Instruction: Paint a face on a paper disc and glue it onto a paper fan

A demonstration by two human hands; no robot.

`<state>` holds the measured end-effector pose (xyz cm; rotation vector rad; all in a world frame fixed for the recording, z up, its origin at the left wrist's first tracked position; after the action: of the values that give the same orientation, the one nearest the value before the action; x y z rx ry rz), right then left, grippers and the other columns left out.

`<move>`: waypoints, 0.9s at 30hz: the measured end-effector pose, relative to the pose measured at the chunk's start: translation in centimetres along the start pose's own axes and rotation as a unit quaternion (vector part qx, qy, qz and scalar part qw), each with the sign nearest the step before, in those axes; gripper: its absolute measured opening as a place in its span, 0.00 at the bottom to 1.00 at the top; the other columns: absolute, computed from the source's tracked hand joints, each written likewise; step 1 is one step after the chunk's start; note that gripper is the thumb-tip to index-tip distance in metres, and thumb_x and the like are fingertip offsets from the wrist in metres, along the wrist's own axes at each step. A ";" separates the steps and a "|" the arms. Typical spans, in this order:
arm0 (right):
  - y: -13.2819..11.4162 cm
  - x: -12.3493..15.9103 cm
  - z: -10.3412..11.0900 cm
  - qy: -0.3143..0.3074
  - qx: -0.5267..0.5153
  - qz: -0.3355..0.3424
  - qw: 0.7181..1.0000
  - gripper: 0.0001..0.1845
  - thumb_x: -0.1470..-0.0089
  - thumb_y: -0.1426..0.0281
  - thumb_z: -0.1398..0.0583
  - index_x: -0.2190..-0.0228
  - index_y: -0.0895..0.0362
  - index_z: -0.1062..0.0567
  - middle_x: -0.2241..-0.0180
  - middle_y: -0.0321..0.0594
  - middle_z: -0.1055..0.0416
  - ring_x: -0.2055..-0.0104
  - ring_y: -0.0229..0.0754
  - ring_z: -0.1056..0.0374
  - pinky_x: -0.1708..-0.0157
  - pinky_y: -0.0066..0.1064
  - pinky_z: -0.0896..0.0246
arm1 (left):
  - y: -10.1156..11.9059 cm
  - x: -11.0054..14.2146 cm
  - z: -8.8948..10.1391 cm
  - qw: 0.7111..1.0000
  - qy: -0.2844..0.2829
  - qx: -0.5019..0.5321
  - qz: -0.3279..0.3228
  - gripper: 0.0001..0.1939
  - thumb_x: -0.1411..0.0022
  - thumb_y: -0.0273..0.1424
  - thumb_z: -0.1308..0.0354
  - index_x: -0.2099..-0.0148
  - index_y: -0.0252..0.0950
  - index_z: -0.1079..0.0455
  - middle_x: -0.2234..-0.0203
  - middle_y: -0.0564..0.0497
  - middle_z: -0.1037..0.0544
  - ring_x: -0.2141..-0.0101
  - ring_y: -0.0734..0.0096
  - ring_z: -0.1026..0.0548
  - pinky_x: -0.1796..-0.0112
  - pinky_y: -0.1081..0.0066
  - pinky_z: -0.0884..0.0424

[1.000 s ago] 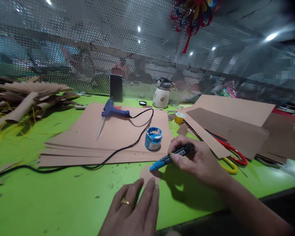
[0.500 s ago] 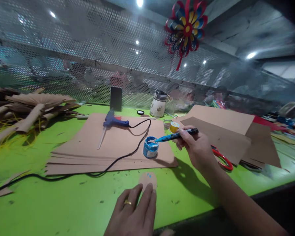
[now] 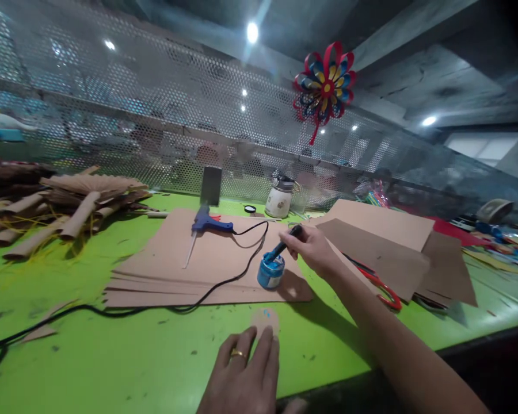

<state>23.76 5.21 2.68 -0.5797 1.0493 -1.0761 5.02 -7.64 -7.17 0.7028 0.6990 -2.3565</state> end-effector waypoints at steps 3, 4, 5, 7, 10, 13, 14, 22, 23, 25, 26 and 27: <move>0.2 0.5 0.9 0.077 -0.067 0.017 0.995 0.21 0.48 0.53 0.38 0.77 0.57 0.33 0.85 0.30 0.38 0.83 0.33 0.43 0.81 0.27 0.47 | -0.1 0.2 -0.3 1.000 0.005 -0.001 -0.004 0.31 0.38 0.53 0.49 0.47 0.33 0.30 0.51 0.46 0.23 0.56 0.57 0.25 0.58 0.60 0.32; 0.3 0.6 1.0 0.093 -0.082 0.018 0.992 0.22 0.48 0.52 0.38 0.77 0.57 0.33 0.86 0.29 0.38 0.84 0.33 0.44 0.82 0.27 0.48 | -0.2 0.3 -0.4 1.000 0.007 -0.005 -0.007 0.31 0.38 0.54 0.49 0.46 0.34 0.31 0.51 0.47 0.24 0.56 0.58 0.25 0.58 0.61 0.32; 0.5 0.8 1.2 0.106 -0.094 0.015 0.990 0.22 0.48 0.52 0.38 0.76 0.57 0.33 0.86 0.29 0.38 0.85 0.32 0.44 0.83 0.26 0.49 | -0.2 0.4 -0.5 1.000 0.008 -0.008 -0.006 0.31 0.38 0.54 0.50 0.46 0.34 0.31 0.51 0.48 0.24 0.56 0.58 0.25 0.58 0.61 0.32; 0.6 1.1 1.3 0.116 -0.104 0.009 0.988 0.21 0.47 0.52 0.38 0.75 0.56 0.33 0.86 0.28 0.38 0.85 0.32 0.44 0.84 0.26 0.50 | -0.3 0.5 -0.7 1.000 0.006 -0.013 -0.007 0.31 0.38 0.54 0.50 0.46 0.36 0.31 0.50 0.50 0.24 0.55 0.58 0.26 0.57 0.62 0.32; 0.6 1.5 1.1 0.115 -0.078 0.023 0.990 0.20 0.46 0.53 0.39 0.75 0.57 0.33 0.85 0.29 0.37 0.84 0.33 0.43 0.82 0.27 0.47 | -0.3 0.5 -0.7 1.000 0.005 -0.023 -0.019 0.32 0.38 0.55 0.50 0.46 0.34 0.30 0.51 0.49 0.24 0.55 0.57 0.26 0.57 0.61 0.32; 0.2 1.8 0.3 0.065 -0.015 0.043 0.997 0.20 0.45 0.54 0.39 0.75 0.57 0.32 0.81 0.32 0.35 0.80 0.34 0.40 0.79 0.27 0.44 | -0.3 0.2 -0.3 0.999 0.012 -0.033 -0.033 0.32 0.39 0.55 0.50 0.47 0.33 0.29 0.52 0.47 0.23 0.56 0.56 0.25 0.59 0.60 0.31; 0.0 1.9 -0.1 0.028 0.004 0.043 0.999 0.19 0.46 0.55 0.39 0.75 0.57 0.31 0.80 0.33 0.34 0.79 0.34 0.39 0.78 0.27 0.44 | -0.3 0.1 -0.2 0.999 0.012 -0.035 -0.037 0.32 0.39 0.55 0.50 0.48 0.33 0.29 0.52 0.47 0.23 0.57 0.56 0.25 0.59 0.60 0.31; 0.1 1.6 0.9 0.061 -0.097 0.017 0.993 0.22 0.46 0.53 0.39 0.80 0.57 0.32 0.85 0.31 0.37 0.83 0.33 0.42 0.81 0.26 0.45 | -0.2 -0.8 0.7 0.999 0.004 -0.031 -0.031 0.32 0.39 0.54 0.48 0.47 0.31 0.29 0.52 0.46 0.23 0.56 0.56 0.26 0.59 0.60 0.31; 0.3 1.5 1.2 0.084 -0.117 0.012 0.990 0.22 0.47 0.53 0.38 0.80 0.57 0.32 0.86 0.31 0.37 0.85 0.32 0.43 0.83 0.26 0.46 | -0.2 -0.8 0.8 0.999 0.003 -0.029 -0.028 0.32 0.39 0.54 0.48 0.47 0.31 0.29 0.52 0.46 0.23 0.56 0.56 0.26 0.59 0.60 0.31; 0.7 1.4 1.5 0.105 -0.140 0.002 0.985 0.23 0.48 0.53 0.38 0.80 0.57 0.33 0.88 0.30 0.38 0.86 0.32 0.45 0.85 0.26 0.49 | -0.1 -0.8 0.9 0.999 0.002 -0.027 -0.020 0.32 0.40 0.54 0.48 0.47 0.31 0.29 0.51 0.46 0.23 0.56 0.56 0.26 0.59 0.60 0.31; 0.8 1.4 1.4 0.106 -0.140 -0.001 0.984 0.23 0.48 0.53 0.37 0.81 0.57 0.33 0.88 0.30 0.38 0.87 0.31 0.45 0.85 0.26 0.51 | -0.1 -0.7 1.0 1.000 0.003 -0.026 -0.014 0.32 0.40 0.53 0.47 0.47 0.32 0.29 0.51 0.47 0.23 0.56 0.56 0.27 0.59 0.60 0.31; 0.9 1.4 1.2 0.104 -0.134 -0.004 0.986 0.23 0.49 0.53 0.37 0.81 0.57 0.33 0.88 0.30 0.38 0.87 0.31 0.45 0.85 0.26 0.51 | -0.1 -0.7 1.0 1.000 0.003 -0.023 -0.009 0.32 0.40 0.53 0.46 0.46 0.32 0.30 0.51 0.47 0.23 0.56 0.57 0.27 0.58 0.61 0.31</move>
<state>25.33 4.13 1.92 -0.6965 1.3884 -1.0251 5.12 -7.91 -5.96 0.6877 0.7631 -2.3469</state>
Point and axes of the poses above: each hand's wrist, its own x-axis away from the middle knuckle, its own z-axis out of the back of the hand, y = z × x, the point moved 3 cm from there along -x, towards the middle knuckle
